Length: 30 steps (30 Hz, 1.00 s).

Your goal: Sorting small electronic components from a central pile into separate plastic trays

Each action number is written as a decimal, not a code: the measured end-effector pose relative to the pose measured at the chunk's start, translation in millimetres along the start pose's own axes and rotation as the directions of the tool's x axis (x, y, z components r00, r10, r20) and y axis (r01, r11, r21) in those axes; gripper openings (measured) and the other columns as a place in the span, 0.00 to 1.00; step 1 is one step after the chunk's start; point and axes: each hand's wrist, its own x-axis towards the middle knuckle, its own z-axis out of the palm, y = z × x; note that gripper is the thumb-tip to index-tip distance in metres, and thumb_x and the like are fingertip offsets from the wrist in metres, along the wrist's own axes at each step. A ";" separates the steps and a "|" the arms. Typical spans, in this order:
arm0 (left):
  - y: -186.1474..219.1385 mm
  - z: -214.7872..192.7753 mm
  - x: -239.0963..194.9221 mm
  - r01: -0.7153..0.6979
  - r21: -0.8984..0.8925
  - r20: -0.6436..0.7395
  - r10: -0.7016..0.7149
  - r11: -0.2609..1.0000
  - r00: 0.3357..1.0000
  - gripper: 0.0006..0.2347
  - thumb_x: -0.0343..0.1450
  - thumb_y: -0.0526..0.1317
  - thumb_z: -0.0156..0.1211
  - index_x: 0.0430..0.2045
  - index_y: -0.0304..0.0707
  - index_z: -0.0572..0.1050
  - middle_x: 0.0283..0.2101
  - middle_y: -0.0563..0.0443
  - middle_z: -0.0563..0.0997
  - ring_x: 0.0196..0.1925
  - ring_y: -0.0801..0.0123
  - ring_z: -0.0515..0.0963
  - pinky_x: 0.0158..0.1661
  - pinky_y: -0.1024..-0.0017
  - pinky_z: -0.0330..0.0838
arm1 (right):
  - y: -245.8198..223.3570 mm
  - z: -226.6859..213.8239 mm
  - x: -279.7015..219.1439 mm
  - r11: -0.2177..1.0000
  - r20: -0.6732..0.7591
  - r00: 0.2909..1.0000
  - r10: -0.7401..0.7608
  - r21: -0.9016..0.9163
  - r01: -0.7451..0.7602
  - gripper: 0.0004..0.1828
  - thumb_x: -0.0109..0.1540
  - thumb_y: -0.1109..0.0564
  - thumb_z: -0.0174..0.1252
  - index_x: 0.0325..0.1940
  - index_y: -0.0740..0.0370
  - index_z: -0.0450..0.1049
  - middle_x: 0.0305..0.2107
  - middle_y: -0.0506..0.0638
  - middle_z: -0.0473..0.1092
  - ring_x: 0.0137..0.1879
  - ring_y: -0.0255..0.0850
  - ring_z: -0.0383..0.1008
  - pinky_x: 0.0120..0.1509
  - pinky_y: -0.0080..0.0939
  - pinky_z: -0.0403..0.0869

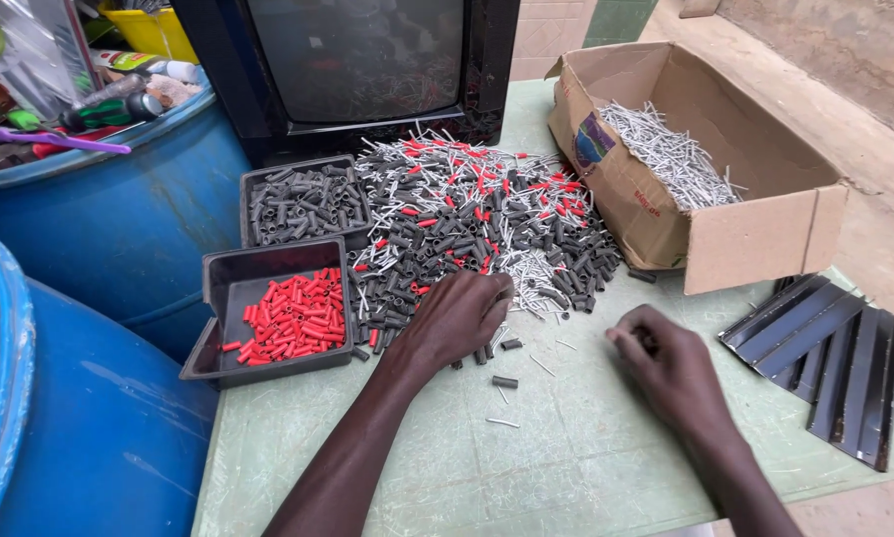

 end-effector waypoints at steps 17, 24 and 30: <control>13.4 -70.9 -83.2 0.323 0.089 0.162 -0.334 0.942 0.929 0.12 0.67 0.32 0.52 0.41 0.48 0.78 0.30 0.51 0.72 0.39 0.58 0.72 0.46 0.59 0.67 | -73.3 43.9 -24.5 0.921 0.481 0.866 -0.135 -0.262 0.289 0.12 0.61 0.36 0.55 0.39 0.39 0.74 0.18 0.47 0.73 0.28 0.48 0.72 0.34 0.44 0.65; 16.1 -59.4 -127.8 0.317 0.119 0.026 -0.322 0.941 0.946 0.18 0.67 0.38 0.62 0.52 0.52 0.74 0.44 0.49 0.80 0.47 0.50 0.75 0.46 0.55 0.67 | -75.5 39.4 -6.4 0.343 0.518 0.833 -0.196 0.832 -0.437 0.12 0.64 0.54 0.52 0.32 0.65 0.65 0.12 0.50 0.58 0.12 0.30 0.47 0.12 0.29 0.47; 9.4 -33.2 -136.5 0.506 0.265 -0.104 -0.497 0.821 0.862 0.29 0.67 0.49 0.65 0.61 0.39 0.63 0.33 0.37 0.78 0.38 0.39 0.77 0.37 0.50 0.70 | -99.6 42.5 2.9 0.804 0.525 0.817 -0.238 0.578 -0.137 0.20 0.65 0.50 0.54 0.20 0.57 0.66 0.13 0.46 0.62 0.17 0.31 0.54 0.20 0.33 0.52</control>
